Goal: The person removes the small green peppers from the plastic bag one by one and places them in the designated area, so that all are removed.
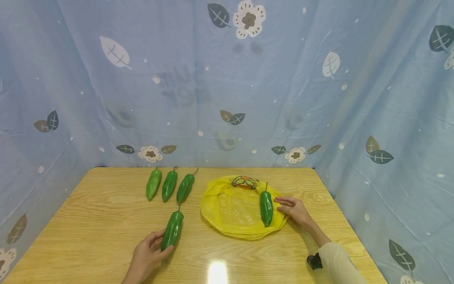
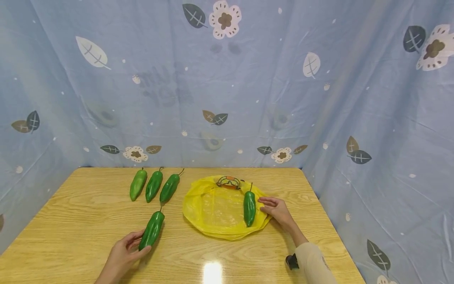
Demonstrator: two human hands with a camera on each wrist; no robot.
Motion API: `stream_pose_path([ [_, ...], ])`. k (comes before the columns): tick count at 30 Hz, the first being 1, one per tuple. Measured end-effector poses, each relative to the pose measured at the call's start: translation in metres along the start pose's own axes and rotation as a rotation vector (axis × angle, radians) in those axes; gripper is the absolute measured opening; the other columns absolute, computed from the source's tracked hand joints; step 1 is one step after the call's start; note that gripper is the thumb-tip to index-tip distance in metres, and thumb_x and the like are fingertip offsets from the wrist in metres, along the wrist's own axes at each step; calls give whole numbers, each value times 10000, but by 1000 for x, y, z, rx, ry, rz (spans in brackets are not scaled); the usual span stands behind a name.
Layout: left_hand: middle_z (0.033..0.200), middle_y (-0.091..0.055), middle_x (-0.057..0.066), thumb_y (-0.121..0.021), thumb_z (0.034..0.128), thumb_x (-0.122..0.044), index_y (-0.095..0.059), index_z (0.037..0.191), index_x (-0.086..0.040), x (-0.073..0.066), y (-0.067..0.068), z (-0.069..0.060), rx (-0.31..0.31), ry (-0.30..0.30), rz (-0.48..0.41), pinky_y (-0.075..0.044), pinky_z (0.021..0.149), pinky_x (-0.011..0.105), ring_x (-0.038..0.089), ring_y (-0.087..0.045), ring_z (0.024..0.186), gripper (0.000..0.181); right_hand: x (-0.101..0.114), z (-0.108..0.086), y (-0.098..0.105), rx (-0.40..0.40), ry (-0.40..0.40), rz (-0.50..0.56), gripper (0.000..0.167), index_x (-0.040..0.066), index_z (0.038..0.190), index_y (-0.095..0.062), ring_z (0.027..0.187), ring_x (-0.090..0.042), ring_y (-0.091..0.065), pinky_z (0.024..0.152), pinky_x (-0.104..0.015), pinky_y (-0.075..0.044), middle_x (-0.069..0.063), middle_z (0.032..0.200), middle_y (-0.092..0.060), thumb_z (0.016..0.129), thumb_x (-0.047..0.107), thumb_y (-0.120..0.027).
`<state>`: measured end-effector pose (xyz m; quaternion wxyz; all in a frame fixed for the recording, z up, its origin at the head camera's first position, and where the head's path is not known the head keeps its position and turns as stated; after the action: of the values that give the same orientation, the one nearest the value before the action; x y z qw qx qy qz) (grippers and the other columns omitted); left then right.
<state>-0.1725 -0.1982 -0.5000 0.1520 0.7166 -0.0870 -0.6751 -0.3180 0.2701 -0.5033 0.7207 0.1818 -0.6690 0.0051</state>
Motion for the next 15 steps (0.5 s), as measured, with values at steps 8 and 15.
stream_pose_path([
  [8, 1212, -557, 319, -798, 755, -41, -497, 1223, 178, 0, -5, 2, 18, -15, 126, -569, 837, 310, 441, -577, 1102, 598, 0, 1, -2, 13, -14, 14, 473, -133, 1302, -492, 1051, -48, -618, 857, -182, -536, -317, 1295, -524, 896, 46, -656],
  [15, 1189, -557, 315, -792, 760, -26, -483, 1208, 205, -8, -11, 5, 24, -106, 230, -538, 894, 358, 431, -588, 1085, 591, 0, 1, 1, 0, -28, 4, 474, -125, 1310, -489, 1089, -100, -611, 862, -187, -536, -305, 1299, -527, 898, 41, -654],
])
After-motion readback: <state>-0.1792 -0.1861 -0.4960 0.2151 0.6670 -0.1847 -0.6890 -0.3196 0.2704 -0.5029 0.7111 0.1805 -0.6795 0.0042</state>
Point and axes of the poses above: each hand's wrist, its own z-axis towards the middle knuckle, its own y-axis out of the back of the hand, x = y × z, the point moved 6 cm from there along z, towards the middle knuckle
